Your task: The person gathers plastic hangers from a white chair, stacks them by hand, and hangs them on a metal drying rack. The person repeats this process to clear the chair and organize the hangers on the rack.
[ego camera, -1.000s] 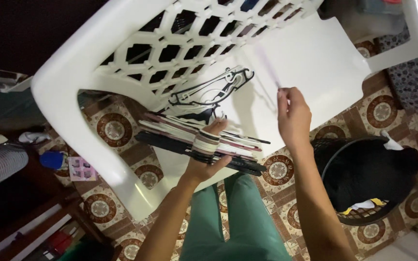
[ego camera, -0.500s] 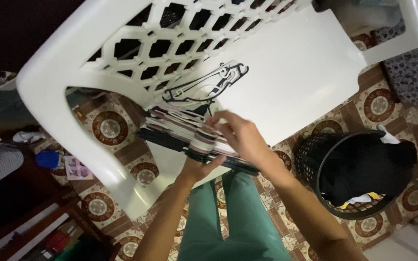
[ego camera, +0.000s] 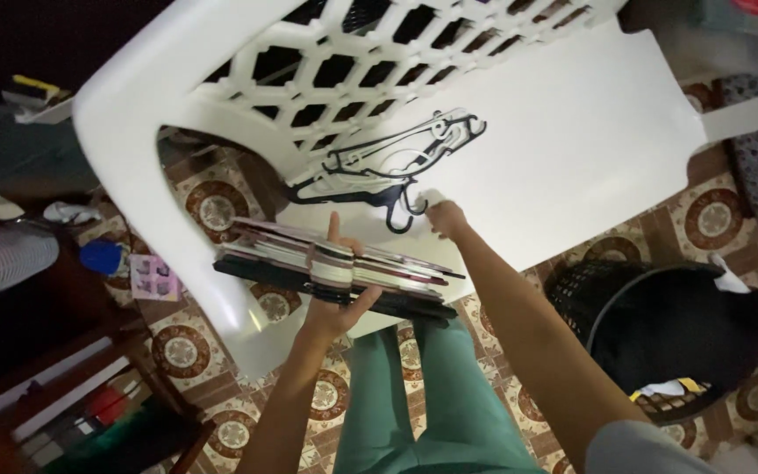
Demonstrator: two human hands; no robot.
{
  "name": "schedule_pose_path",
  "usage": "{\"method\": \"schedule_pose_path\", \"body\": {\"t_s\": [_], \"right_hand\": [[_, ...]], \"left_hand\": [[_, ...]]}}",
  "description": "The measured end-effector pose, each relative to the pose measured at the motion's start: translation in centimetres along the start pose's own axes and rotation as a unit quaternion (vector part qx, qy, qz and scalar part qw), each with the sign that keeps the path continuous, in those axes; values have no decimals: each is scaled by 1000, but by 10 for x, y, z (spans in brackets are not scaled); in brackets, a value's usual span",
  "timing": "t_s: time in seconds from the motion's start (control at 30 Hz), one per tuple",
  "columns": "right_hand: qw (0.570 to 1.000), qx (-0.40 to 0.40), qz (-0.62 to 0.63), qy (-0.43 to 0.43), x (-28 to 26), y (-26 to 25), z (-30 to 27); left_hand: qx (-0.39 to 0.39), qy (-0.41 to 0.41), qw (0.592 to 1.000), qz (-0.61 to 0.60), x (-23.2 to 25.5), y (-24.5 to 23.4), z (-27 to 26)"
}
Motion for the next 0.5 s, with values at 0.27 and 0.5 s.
{"method": "schedule_pose_path", "body": {"t_s": [0.27,0.5], "right_hand": [[925,14,357,131,21,45,7],[844,55,534,14,-20,-3,-7]], "left_hand": [[29,38,996,71,18,-13,-7],[13,118,983,139,12,1,-13]]}}
Point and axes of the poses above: each hand's wrist, its own z-axis towards the middle knuckle, its own y-axis out of the palm, x = y × z, the point moved 9 cm from there along z, towards the middle knuckle, and after that the axes turned 5 degrees about z, right-handed, at the moved point
